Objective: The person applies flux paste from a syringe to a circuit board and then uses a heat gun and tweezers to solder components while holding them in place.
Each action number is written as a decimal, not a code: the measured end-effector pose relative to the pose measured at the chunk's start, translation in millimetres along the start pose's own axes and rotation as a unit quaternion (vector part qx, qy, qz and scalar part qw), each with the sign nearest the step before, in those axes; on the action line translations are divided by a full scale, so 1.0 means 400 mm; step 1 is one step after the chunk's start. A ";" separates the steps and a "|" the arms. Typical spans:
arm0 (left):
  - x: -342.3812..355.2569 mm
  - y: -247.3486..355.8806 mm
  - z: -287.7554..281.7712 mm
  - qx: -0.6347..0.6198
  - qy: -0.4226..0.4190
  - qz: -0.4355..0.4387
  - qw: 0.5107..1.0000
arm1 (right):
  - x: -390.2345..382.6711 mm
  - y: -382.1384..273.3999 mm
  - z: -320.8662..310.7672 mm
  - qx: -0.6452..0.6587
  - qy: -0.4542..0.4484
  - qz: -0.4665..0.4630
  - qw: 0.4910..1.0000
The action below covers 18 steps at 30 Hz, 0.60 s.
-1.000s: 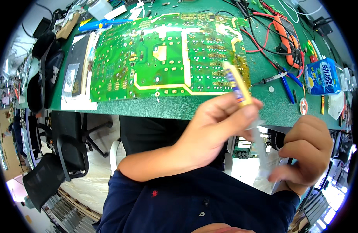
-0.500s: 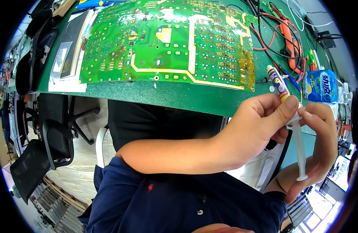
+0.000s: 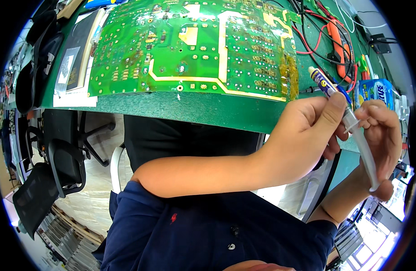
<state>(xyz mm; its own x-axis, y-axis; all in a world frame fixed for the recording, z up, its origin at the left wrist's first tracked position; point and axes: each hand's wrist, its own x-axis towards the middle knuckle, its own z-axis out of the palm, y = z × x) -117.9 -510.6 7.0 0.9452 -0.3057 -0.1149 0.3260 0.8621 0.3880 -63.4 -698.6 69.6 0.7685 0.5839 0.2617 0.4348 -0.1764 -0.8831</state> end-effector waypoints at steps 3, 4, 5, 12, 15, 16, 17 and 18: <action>-0.048 0.051 -0.024 0.308 -0.079 0.095 0.943 | 0.005 -0.020 0.003 -0.010 0.075 0.111 0.991; -0.065 0.069 -0.032 0.454 -0.112 0.149 0.871 | 0.008 -0.022 -0.009 -0.002 0.063 0.133 0.989; -0.067 0.081 -0.043 0.536 -0.106 0.326 0.772 | 0.019 -0.027 -0.017 0.005 0.047 0.134 0.990; 0.022 0.212 -0.017 0.666 -0.112 0.491 0.551 | 0.071 0.024 -0.044 0.153 0.120 0.168 0.966; 0.035 0.245 0.017 0.701 -0.160 0.418 0.555 | 0.142 0.026 -0.072 0.286 -0.170 0.116 0.936; 0.040 0.252 0.022 0.712 -0.173 0.393 0.556 | 0.147 0.024 -0.056 0.257 -0.127 0.085 0.954; 0.045 0.256 0.025 0.721 -0.185 0.369 0.556 | 0.152 0.025 -0.039 0.227 -0.085 0.054 0.969; 0.049 0.258 0.026 0.730 -0.196 0.345 0.556 | 0.154 0.028 -0.030 0.195 -0.043 0.022 0.980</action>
<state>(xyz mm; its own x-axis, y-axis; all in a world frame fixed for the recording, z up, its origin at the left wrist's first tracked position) -65.9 -431.9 54.4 0.6659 -0.4168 0.6187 -0.7452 -0.3317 0.5785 -5.4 -674.1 80.7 0.7330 0.6501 0.2003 0.1755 0.1038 -0.9790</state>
